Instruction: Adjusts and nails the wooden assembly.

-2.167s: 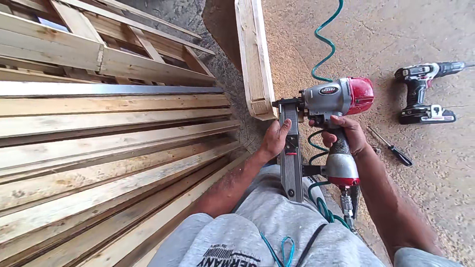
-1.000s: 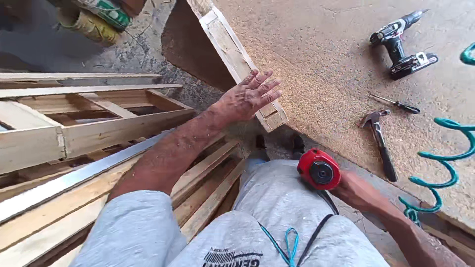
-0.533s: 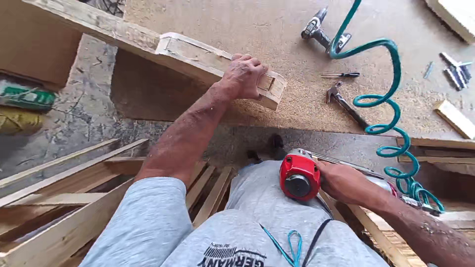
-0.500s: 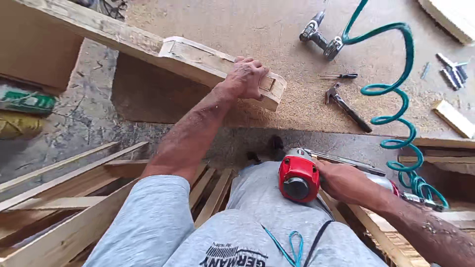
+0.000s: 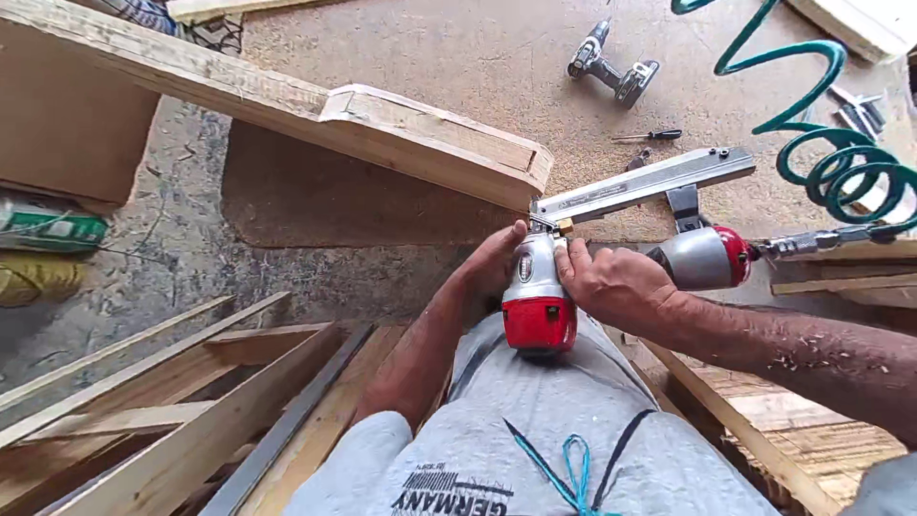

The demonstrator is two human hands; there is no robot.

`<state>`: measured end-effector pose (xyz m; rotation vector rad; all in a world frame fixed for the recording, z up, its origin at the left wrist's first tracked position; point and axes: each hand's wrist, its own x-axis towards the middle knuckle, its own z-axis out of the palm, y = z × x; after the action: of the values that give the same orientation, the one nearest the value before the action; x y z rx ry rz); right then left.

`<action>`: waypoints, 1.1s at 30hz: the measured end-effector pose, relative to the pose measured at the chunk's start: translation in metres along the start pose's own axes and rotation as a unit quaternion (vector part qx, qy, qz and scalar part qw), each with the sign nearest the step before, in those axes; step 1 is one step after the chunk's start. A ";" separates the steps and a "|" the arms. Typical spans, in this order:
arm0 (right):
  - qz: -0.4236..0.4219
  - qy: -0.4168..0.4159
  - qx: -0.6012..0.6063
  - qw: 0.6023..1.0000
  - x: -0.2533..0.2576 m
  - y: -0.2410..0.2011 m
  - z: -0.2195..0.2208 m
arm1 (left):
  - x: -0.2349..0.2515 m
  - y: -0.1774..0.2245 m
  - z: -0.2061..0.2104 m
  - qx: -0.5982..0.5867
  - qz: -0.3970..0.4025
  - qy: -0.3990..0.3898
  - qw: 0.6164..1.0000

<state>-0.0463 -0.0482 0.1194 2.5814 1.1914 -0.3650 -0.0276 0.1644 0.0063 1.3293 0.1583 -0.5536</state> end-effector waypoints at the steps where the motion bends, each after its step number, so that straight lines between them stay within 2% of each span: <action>1: -0.001 -0.004 -0.005 1.000 0.005 -0.006 0.001 | -0.007 -0.013 0.006 -0.119 -0.016 -0.054 0.991; 2: 0.004 -0.001 -0.015 1.000 0.011 -0.012 0.003 | -0.007 -0.021 0.006 -0.190 -0.011 -0.079 0.979; 4: 0.020 -0.009 -0.045 0.999 0.018 -0.027 0.010 | -0.001 -0.033 -0.001 -0.243 0.014 -0.099 0.965; 6: 0.048 -0.037 -0.083 0.995 0.024 -0.044 0.012 | 0.008 -0.037 -0.011 -0.233 0.029 -0.112 0.965; 9: 0.098 -0.101 -0.081 0.987 0.033 -0.066 0.008 | 0.019 -0.039 -0.023 -0.220 0.030 -0.144 0.964; 12: 0.113 -0.155 -0.077 0.978 0.041 -0.077 0.005 | 0.025 -0.050 -0.031 -0.225 0.034 -0.181 0.957; 18: 0.159 -0.151 -0.052 0.974 0.049 -0.086 0.010 | 0.035 -0.053 -0.043 -0.204 0.051 -0.208 0.955; 26: 0.178 -0.108 -0.045 0.977 0.052 -0.092 0.018 | 0.039 -0.052 -0.051 -0.207 0.055 -0.242 0.946; 33: 0.184 -0.148 -0.028 0.971 0.053 -0.094 0.008 | 0.038 -0.054 -0.051 -0.214 0.042 -0.240 0.946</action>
<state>-0.0861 0.0444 0.0813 2.5140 0.5974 -0.5944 -0.0100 0.1948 -0.0693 0.7481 -0.1718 -0.7086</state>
